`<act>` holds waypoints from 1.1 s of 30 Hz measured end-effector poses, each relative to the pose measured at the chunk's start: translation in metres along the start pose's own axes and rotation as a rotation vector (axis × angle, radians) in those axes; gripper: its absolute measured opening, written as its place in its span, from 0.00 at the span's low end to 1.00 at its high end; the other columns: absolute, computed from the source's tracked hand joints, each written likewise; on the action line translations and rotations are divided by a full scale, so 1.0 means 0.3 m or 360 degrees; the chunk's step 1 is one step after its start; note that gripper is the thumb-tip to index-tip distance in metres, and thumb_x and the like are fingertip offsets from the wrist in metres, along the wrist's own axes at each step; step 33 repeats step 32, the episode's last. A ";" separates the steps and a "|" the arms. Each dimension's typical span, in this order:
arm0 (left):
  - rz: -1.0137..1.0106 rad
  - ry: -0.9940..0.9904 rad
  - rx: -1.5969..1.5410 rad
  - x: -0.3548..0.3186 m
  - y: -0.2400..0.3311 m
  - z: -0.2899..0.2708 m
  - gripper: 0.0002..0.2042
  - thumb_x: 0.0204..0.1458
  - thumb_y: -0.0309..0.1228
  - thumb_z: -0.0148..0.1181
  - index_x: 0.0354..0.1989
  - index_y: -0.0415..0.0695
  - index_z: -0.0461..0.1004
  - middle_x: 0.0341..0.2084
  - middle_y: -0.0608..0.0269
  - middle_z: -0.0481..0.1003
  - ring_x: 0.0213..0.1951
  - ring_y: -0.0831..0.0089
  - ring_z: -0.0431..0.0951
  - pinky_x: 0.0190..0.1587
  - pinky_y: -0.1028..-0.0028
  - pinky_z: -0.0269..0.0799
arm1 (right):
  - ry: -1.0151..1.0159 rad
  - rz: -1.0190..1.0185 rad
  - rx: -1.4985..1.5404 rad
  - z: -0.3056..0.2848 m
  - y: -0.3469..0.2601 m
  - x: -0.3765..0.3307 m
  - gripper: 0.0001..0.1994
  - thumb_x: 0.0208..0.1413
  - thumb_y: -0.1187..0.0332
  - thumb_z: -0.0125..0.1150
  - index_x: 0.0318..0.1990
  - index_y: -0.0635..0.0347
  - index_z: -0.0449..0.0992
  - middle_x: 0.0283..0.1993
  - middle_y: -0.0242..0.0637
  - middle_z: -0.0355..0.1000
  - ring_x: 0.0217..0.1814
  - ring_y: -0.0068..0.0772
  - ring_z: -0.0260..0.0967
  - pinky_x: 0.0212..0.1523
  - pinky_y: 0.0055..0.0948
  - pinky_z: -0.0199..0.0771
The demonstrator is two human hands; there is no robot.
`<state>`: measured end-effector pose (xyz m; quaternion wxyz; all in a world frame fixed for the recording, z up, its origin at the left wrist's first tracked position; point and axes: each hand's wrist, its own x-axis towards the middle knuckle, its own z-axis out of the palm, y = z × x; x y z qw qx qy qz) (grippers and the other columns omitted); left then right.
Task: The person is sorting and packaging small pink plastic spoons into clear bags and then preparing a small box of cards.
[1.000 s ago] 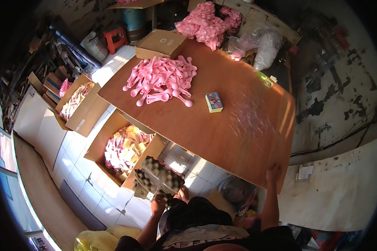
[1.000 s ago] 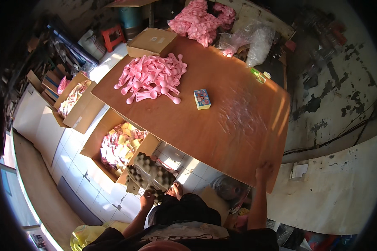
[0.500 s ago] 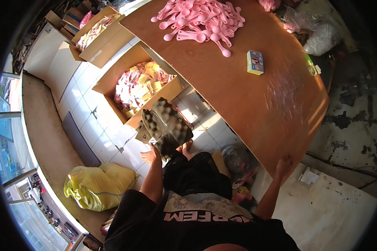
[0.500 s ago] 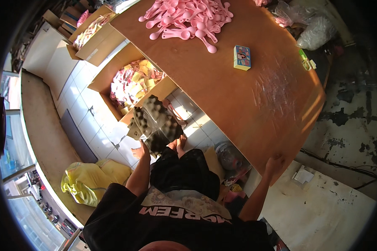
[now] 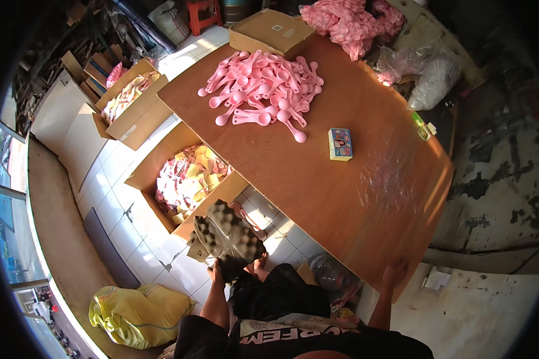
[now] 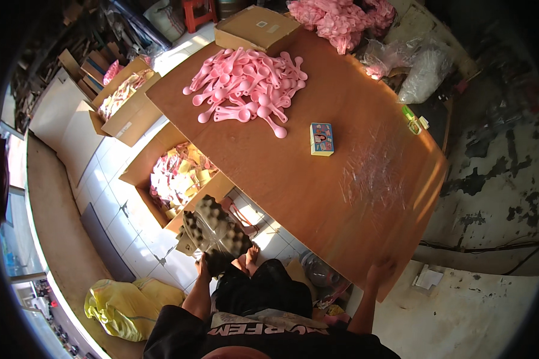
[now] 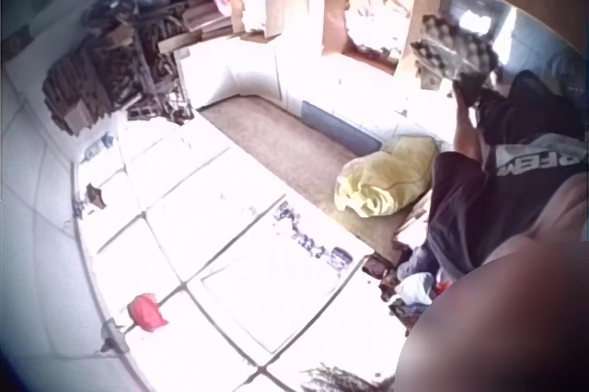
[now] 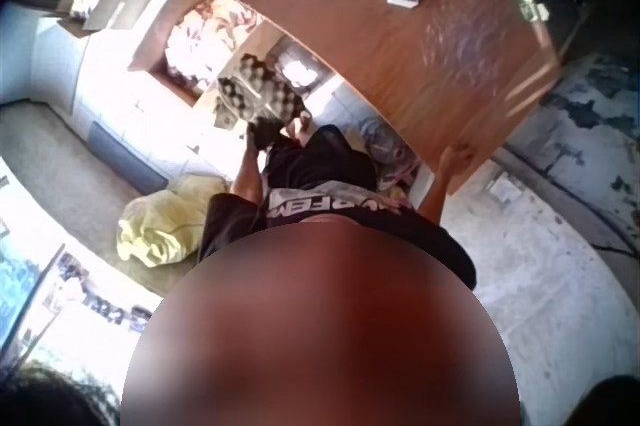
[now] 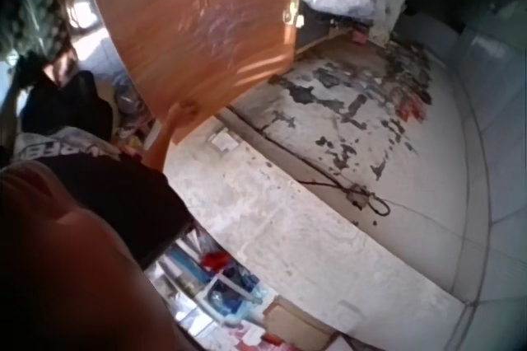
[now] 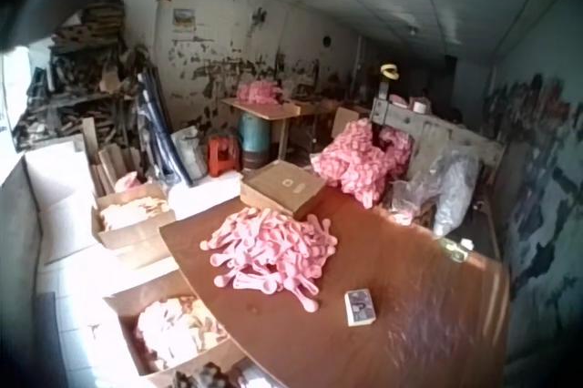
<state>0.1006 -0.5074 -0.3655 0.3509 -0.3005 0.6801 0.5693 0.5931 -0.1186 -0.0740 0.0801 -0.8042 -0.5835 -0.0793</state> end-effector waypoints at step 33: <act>-0.0078 -0.0837 0.2078 0.006 0.427 0.268 0.48 0.48 0.66 0.50 0.69 0.39 0.52 0.57 0.41 0.68 0.62 0.47 0.64 0.64 0.67 0.58 | -0.0014 -0.0211 0.0211 0.075 0.143 -0.038 0.24 0.61 0.54 0.48 0.53 0.67 0.67 0.54 0.58 0.67 0.50 0.60 0.69 0.47 0.49 0.74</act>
